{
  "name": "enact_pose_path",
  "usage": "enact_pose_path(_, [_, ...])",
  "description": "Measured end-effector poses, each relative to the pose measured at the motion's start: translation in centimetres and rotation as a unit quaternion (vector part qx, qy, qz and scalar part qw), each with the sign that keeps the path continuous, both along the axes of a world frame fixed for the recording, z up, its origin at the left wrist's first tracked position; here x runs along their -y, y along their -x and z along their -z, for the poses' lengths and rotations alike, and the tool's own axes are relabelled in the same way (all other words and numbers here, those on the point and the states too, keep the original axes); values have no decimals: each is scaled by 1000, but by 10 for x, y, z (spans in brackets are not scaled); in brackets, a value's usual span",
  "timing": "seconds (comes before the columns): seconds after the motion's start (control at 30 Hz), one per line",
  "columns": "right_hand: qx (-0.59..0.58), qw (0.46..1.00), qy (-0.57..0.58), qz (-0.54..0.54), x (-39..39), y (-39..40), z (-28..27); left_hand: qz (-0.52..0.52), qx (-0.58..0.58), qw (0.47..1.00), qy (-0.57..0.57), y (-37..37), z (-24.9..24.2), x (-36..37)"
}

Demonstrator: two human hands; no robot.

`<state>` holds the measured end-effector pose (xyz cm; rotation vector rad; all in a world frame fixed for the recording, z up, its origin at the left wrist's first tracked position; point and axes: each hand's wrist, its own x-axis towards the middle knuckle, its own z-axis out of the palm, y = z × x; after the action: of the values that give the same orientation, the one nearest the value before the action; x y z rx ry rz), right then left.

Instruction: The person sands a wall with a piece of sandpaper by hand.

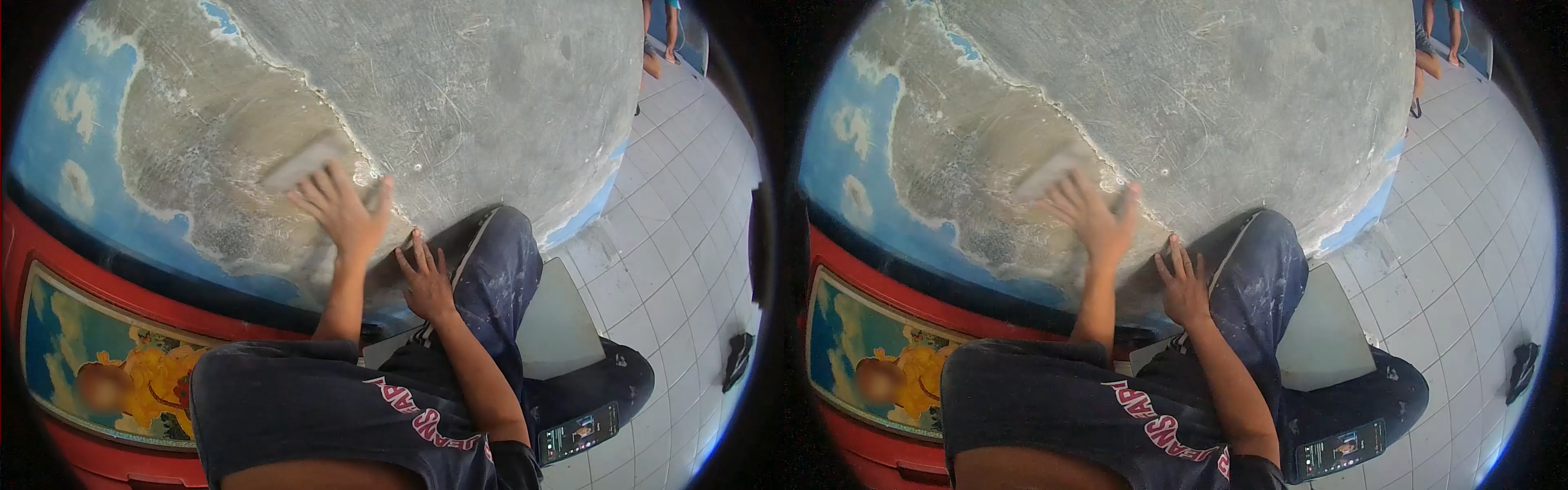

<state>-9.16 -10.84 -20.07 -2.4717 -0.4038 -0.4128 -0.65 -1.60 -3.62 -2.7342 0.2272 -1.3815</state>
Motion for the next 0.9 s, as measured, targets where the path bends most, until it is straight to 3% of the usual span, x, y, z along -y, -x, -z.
enact_pose_path(0.1, [-10, 1000, -12, -16, 0, 1, -2, 49, -42, 993, -96, 10, 21, 0])
enact_pose_path(0.17, [3, 1000, -25, -9, 0, 2, -1, 12, -73, 991, -112, 10, 11, -14])
enact_pose_path(0.27, [-4, 1000, -20, -10, 0, 1, -1, -19, -10, 999, -35, 8, -38, -25])
enact_pose_path(0.33, [-4, 1000, -13, -10, -2, 1, 0, 29, 166, 985, 42, 1, -71, -30])
enact_pose_path(0.4, [2, 1000, -5, -7, -3, -1, -1, 12, 166, 986, 30, -3, -65, -31])
enact_pose_path(0.43, [-3, 1000, -2, -8, -2, -1, -2, -1, 162, 987, 22, -7, -57, -29])
enact_pose_path(0.5, [-11, 1000, 1, -8, 0, -1, -1, -60, 43, 997, -7, -6, -19, -22])
enact_pose_path(0.57, [0, 1000, -8, -8, -2, 0, 3, -20, -25, 997, -63, -1, 26, -14])
enact_pose_path(0.67, [-23, 998, -55, -20, 0, 3, -5, 68, -75, 992, -68, 22, 30, -5])
enact_pose_path(0.8, [-24, 997, -72, -28, 1, 6, -7, 45, -1, 998, -38, 18, -30, -16])
enact_pose_path(0.87, [-22, 999, -11, -21, 0, 2, -4, 50, 114, 992, 29, 10, -61, -19])
enact_pose_path(0.9, [-18, 1000, -12, -22, -2, 0, -2, 49, 118, 991, 29, 9, -62, -19])
